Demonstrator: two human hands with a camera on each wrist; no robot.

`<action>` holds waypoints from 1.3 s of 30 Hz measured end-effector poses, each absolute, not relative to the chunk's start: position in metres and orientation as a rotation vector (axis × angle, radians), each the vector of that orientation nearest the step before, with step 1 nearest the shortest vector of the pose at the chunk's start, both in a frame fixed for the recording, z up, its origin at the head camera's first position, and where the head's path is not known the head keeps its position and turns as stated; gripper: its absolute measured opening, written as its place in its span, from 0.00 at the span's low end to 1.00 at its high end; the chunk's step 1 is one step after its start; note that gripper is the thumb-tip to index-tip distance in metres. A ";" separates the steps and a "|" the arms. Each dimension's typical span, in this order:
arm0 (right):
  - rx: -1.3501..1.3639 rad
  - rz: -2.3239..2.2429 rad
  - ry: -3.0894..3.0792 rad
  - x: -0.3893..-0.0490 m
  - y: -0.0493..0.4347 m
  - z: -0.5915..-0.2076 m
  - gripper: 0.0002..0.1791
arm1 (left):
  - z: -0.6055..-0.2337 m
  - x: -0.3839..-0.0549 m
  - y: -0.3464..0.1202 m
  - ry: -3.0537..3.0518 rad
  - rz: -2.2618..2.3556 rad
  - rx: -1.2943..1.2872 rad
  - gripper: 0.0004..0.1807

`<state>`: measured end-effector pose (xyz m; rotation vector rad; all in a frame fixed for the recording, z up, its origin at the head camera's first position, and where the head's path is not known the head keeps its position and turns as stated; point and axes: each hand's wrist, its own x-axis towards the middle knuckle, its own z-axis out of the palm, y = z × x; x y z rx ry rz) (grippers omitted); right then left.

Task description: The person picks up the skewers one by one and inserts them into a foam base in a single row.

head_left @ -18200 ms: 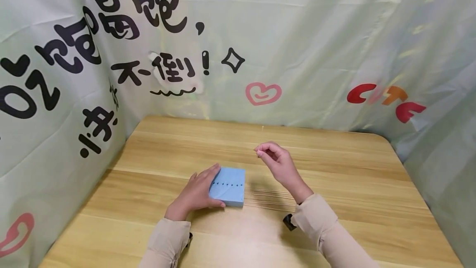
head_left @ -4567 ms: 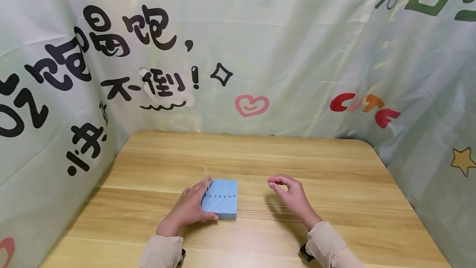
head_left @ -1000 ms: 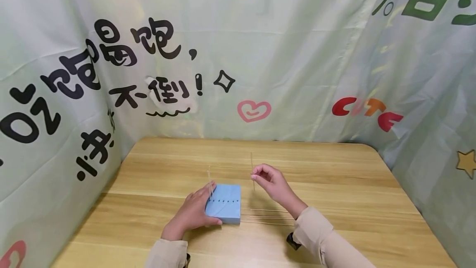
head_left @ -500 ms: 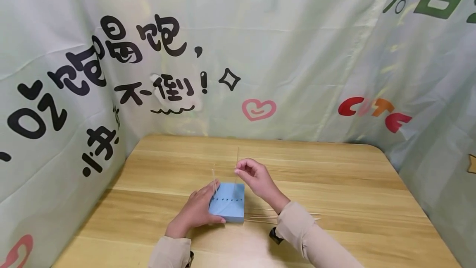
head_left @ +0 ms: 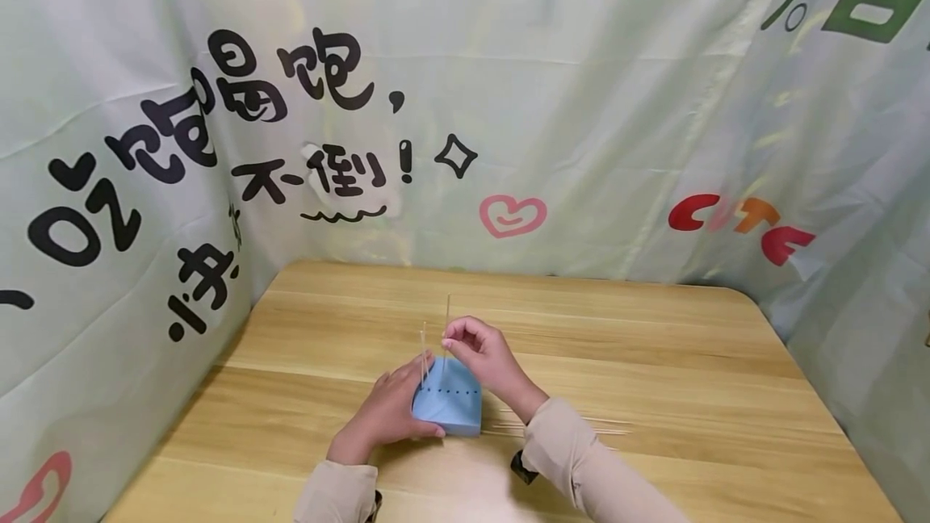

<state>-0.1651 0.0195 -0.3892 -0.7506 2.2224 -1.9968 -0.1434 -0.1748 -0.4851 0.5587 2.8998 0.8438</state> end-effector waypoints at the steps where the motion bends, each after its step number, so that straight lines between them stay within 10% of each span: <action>1: -0.751 -1.997 2.222 -0.165 0.019 -0.389 0.03 | -0.485 -0.143 -0.175 2.899 0.844 0.556 0.63; 39: -0.756 -1.902 2.259 -0.157 0.012 -0.426 0.04 | -0.481 -0.143 -0.174 2.897 0.852 0.569 0.61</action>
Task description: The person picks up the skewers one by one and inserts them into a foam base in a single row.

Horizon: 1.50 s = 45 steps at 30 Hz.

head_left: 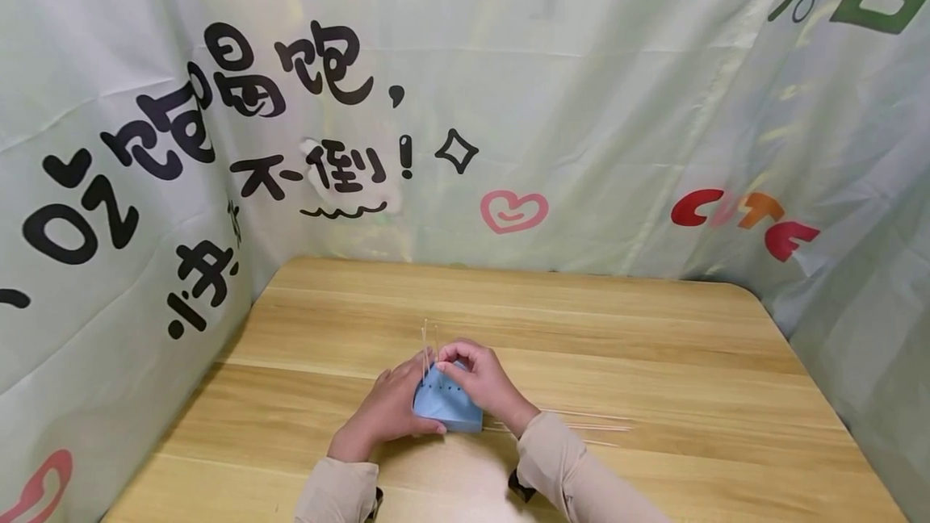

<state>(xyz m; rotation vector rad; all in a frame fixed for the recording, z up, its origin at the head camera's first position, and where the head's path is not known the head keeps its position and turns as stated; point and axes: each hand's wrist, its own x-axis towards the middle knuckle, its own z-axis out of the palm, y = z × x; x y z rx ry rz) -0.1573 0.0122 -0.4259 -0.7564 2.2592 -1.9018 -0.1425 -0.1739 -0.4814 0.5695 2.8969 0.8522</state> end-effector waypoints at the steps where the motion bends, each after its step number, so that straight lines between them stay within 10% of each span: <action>1: -0.754 -1.904 2.258 -0.157 0.012 -0.426 0.04 | -0.481 -0.143 -0.174 2.899 0.854 0.572 0.61; 45: -0.535 -1.984 2.283 -0.169 0.099 -0.446 0.10 | -0.483 -0.141 -0.169 2.894 0.865 0.539 0.63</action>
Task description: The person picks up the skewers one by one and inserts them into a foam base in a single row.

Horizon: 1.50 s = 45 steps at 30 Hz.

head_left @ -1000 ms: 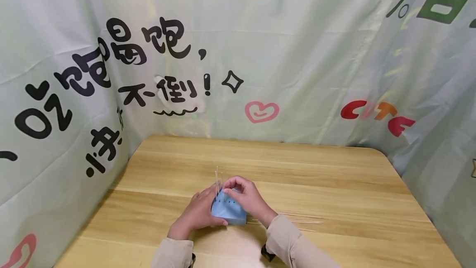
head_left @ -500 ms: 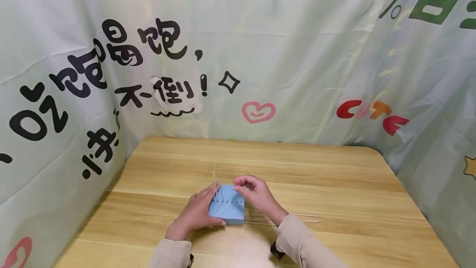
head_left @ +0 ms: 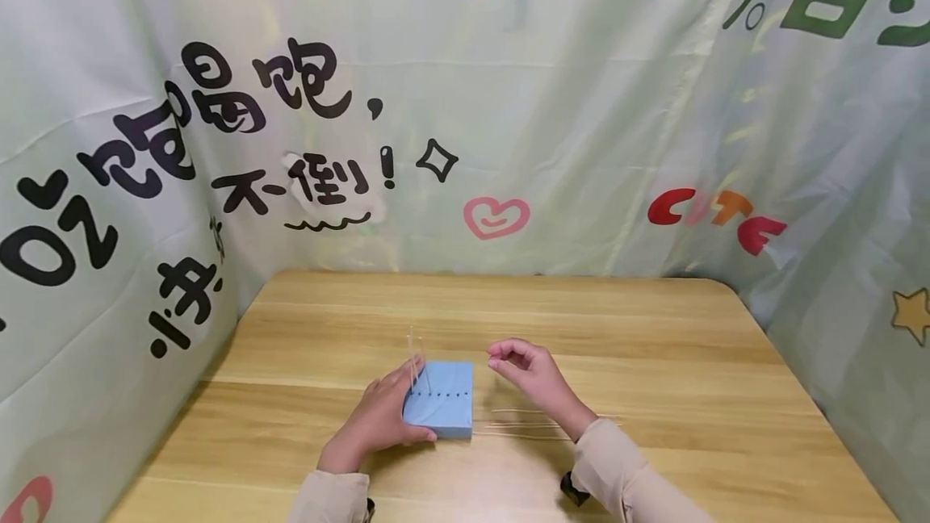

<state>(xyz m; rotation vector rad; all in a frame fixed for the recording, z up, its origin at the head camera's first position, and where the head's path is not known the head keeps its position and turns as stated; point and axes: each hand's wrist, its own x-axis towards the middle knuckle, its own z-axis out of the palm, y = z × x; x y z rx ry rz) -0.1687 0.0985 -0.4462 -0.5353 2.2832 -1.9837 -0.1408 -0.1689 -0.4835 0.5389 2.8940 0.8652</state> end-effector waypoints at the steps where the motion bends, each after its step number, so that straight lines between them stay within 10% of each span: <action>1: -0.525 -1.983 2.288 -0.169 0.102 -0.446 0.10 | -0.483 -0.141 -0.169 2.893 0.867 0.538 0.63; 45: -0.523 -1.410 2.648 -0.160 0.189 -0.492 0.05 | -0.479 -0.142 -0.168 2.903 0.835 0.527 0.62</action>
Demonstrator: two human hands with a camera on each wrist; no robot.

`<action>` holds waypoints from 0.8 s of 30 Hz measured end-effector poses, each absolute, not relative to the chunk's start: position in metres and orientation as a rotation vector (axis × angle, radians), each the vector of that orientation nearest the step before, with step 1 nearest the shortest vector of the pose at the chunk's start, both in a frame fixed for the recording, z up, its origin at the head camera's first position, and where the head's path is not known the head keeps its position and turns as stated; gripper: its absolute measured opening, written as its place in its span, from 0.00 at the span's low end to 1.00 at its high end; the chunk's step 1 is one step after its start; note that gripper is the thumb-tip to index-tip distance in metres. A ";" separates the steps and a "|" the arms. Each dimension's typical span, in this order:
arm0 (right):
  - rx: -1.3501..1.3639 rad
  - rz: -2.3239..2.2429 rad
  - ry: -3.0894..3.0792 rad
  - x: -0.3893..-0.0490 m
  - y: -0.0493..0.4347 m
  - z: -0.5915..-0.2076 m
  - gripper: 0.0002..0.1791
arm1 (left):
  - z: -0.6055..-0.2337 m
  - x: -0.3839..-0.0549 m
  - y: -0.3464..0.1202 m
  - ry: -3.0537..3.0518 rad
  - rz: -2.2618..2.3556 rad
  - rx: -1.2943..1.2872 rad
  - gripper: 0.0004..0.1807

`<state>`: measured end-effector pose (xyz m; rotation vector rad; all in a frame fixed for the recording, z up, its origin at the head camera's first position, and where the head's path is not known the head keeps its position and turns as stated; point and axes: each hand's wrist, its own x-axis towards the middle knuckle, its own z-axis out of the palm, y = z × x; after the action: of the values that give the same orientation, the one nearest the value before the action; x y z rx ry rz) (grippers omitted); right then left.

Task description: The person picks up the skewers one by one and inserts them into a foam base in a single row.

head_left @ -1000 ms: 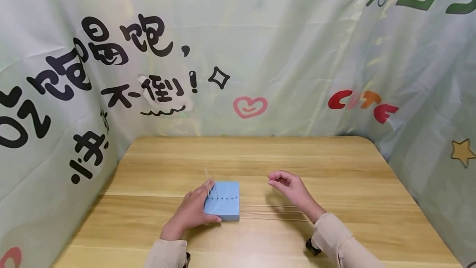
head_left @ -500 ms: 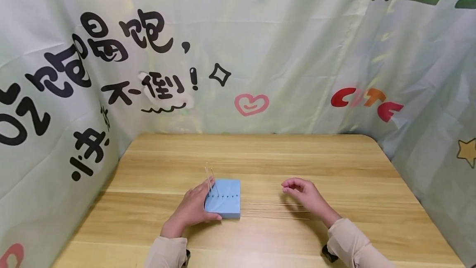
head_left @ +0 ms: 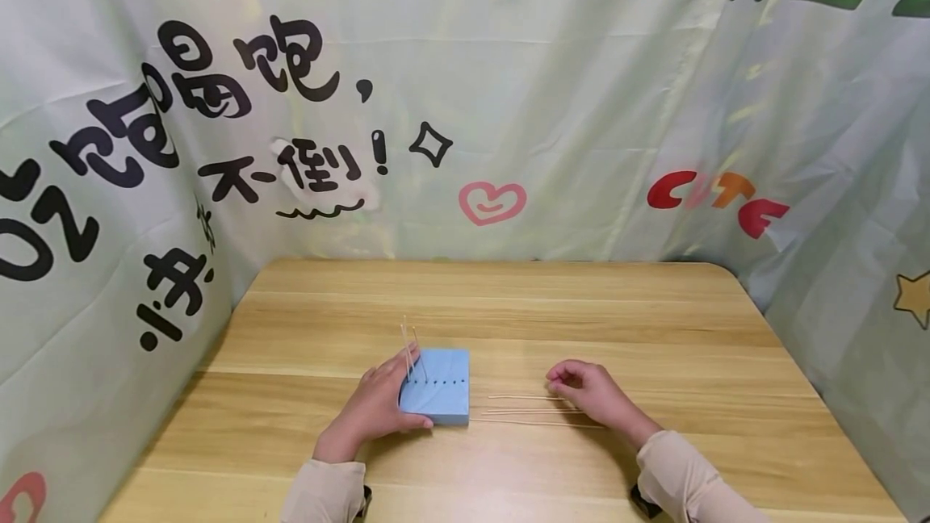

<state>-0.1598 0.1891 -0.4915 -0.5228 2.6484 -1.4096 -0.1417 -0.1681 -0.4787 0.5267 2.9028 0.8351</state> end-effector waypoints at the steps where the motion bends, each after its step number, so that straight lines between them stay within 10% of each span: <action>1: -0.543 -1.390 2.651 -0.160 0.189 -0.492 0.04 | -0.479 -0.142 -0.168 2.901 0.834 0.527 0.62; 24: -0.970 -0.905 2.820 -0.162 0.184 -0.495 0.09 | -0.481 -0.143 -0.169 2.909 0.828 0.535 0.63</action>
<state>-0.1618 0.1844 -0.4953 -0.9695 2.8204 -0.9051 -0.1431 -0.1691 -0.4808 0.5351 2.9089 0.8285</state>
